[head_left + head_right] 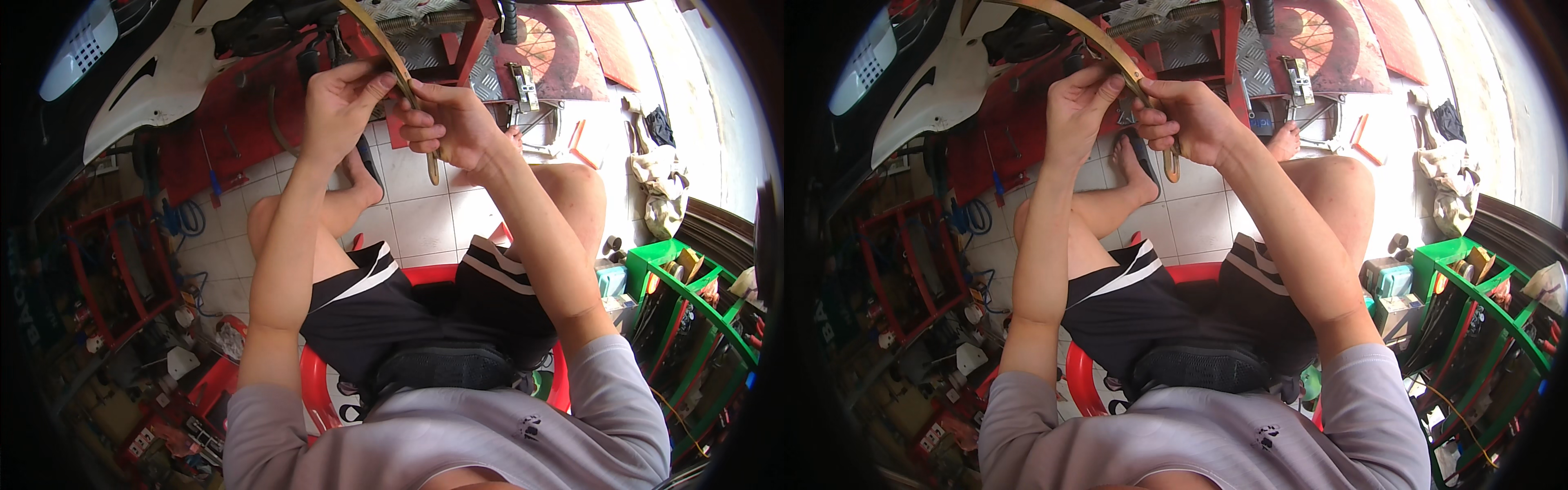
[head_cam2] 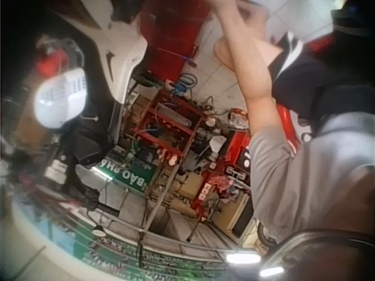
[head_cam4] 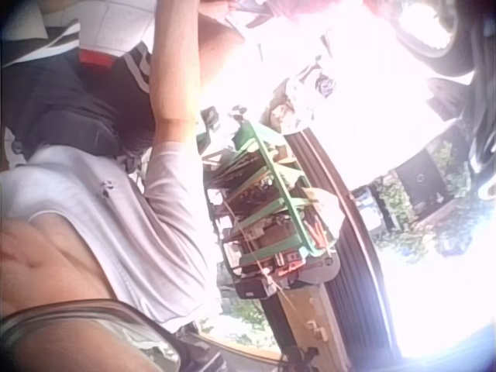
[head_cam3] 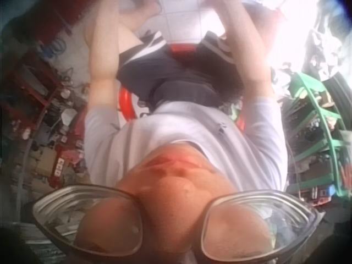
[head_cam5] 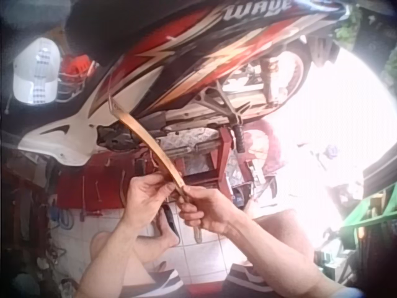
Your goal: The person sits on a low stool and uses both hands to manipulate curved metal brake shoes and small fasteners. They repeatedly align the metal pieces, insert fasteners, and adjust the assembly while working over a red metal stand in a workshop.
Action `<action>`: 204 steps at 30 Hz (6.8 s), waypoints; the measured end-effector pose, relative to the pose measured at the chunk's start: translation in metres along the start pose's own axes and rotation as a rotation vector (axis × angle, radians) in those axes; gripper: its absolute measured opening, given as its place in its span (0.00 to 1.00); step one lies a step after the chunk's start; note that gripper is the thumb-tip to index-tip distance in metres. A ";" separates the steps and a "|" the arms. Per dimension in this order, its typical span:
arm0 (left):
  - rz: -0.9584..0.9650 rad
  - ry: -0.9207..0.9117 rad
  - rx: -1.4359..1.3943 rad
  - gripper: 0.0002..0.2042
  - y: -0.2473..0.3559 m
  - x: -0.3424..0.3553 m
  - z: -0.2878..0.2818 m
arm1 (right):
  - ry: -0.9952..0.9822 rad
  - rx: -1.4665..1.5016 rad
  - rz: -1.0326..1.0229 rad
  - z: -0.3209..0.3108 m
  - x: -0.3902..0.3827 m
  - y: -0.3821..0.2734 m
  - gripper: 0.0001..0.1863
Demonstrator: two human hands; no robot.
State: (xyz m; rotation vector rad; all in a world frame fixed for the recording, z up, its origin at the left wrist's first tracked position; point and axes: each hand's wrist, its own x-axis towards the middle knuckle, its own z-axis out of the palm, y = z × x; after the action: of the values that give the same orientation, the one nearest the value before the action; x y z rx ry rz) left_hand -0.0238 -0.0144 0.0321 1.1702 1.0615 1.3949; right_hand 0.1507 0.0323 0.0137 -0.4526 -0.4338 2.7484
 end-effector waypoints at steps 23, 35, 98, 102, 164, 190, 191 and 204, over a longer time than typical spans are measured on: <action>-0.002 0.225 0.510 0.10 -0.016 0.006 0.005 | 0.416 -1.413 -0.761 -0.011 0.021 0.012 0.07; -0.106 0.191 0.323 0.13 -0.019 0.004 0.009 | 0.516 -1.376 -0.742 -0.007 0.023 0.013 0.07; 0.075 0.155 0.573 0.11 -0.015 0.005 0.001 | 0.521 -1.313 -0.636 -0.003 0.018 0.010 0.10; 0.136 0.156 0.521 0.11 -0.018 0.007 0.000 | 0.509 -1.302 -0.650 -0.003 0.019 0.012 0.10; 0.194 0.178 0.659 0.10 -0.012 0.005 0.005 | 0.511 -1.318 -0.603 -0.003 0.017 0.009 0.10; 0.236 0.209 0.747 0.08 -0.008 0.004 0.008 | 0.477 -1.132 -0.461 -0.007 0.019 0.010 0.12; 0.264 0.209 0.754 0.09 -0.009 0.004 0.007 | 0.476 -1.136 -0.462 -0.008 0.019 0.010 0.12; 0.239 0.197 0.684 0.10 -0.010 0.004 0.007 | 0.474 -1.153 -0.449 -0.004 0.016 0.008 0.12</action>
State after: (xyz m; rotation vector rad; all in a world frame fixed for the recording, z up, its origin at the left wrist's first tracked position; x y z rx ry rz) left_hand -0.0157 -0.0089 0.0236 1.7144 1.6611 1.3861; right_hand 0.1354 0.0318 0.0028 -1.0509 -1.6992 1.6367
